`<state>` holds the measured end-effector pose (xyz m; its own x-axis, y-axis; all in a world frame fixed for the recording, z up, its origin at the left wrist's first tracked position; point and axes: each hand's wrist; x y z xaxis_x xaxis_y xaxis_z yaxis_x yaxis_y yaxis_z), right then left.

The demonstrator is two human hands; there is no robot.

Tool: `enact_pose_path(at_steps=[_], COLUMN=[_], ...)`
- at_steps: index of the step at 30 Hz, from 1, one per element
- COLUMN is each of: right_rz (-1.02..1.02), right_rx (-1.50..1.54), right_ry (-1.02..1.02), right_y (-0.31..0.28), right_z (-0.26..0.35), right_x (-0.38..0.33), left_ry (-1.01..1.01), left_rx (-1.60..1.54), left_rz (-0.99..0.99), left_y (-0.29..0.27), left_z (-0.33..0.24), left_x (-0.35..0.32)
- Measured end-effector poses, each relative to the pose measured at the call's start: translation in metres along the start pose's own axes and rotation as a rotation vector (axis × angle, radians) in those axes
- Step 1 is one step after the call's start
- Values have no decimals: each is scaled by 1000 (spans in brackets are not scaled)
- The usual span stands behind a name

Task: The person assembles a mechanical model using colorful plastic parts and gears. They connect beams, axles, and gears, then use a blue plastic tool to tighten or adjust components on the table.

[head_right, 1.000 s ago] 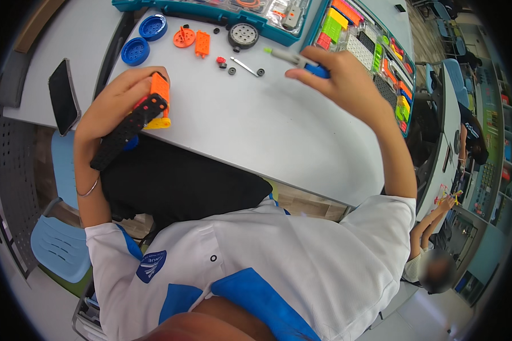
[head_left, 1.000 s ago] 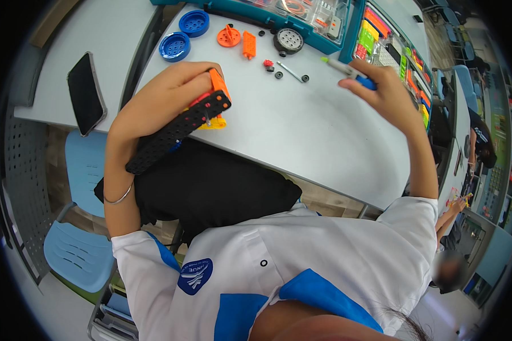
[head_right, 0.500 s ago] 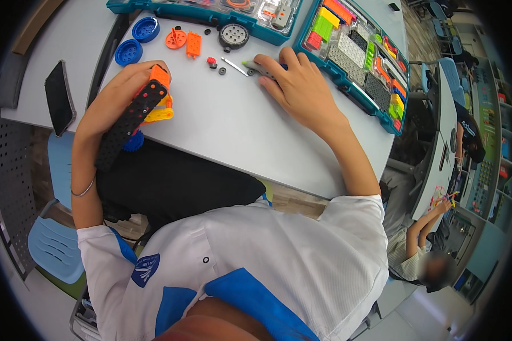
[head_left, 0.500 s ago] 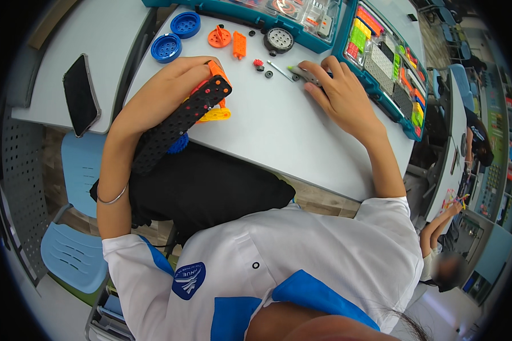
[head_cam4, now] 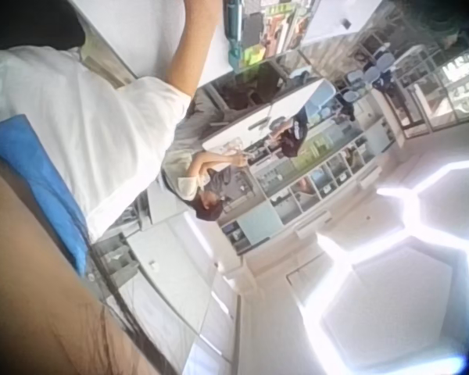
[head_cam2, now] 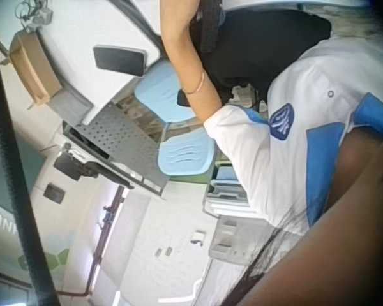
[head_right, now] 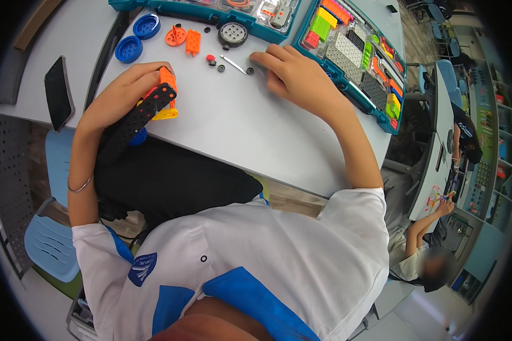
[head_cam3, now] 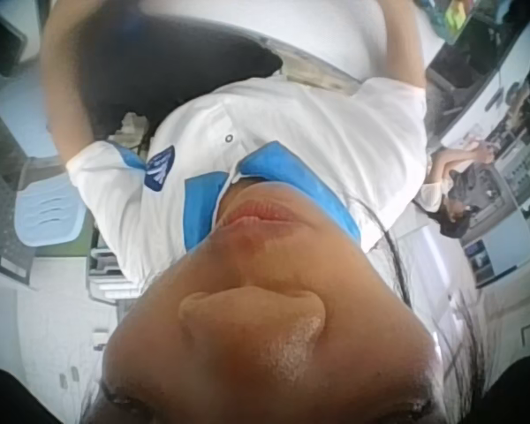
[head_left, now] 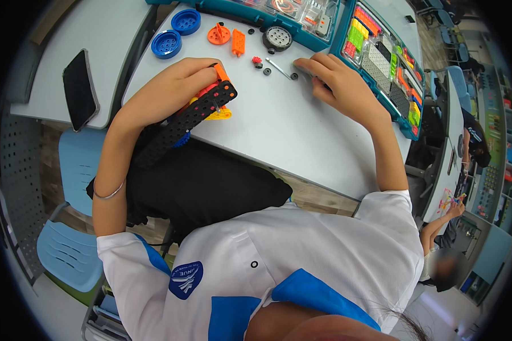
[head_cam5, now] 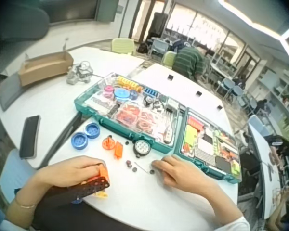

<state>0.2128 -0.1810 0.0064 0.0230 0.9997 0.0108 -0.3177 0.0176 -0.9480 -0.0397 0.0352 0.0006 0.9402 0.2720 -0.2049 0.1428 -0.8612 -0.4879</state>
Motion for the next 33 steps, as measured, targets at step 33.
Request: enact_pose_path(at_steps=[33], right_rz=[145], right_rx=[361], right_ry=[118], right_y=[-11], right_z=[-15], right_x=[4], left_ry=[89], left_rx=[45], left_rz=[110], left_y=[-2], left_z=[17], left_x=[11])
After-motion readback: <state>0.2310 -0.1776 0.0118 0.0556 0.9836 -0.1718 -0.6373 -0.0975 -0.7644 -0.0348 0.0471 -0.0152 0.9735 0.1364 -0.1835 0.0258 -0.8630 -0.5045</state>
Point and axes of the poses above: each hand's wrist, its own x-axis towards the middle knuckle, its own y-axis out of the palm, z = x × y, and after that the axes turned 9 degrees about x, right-handed
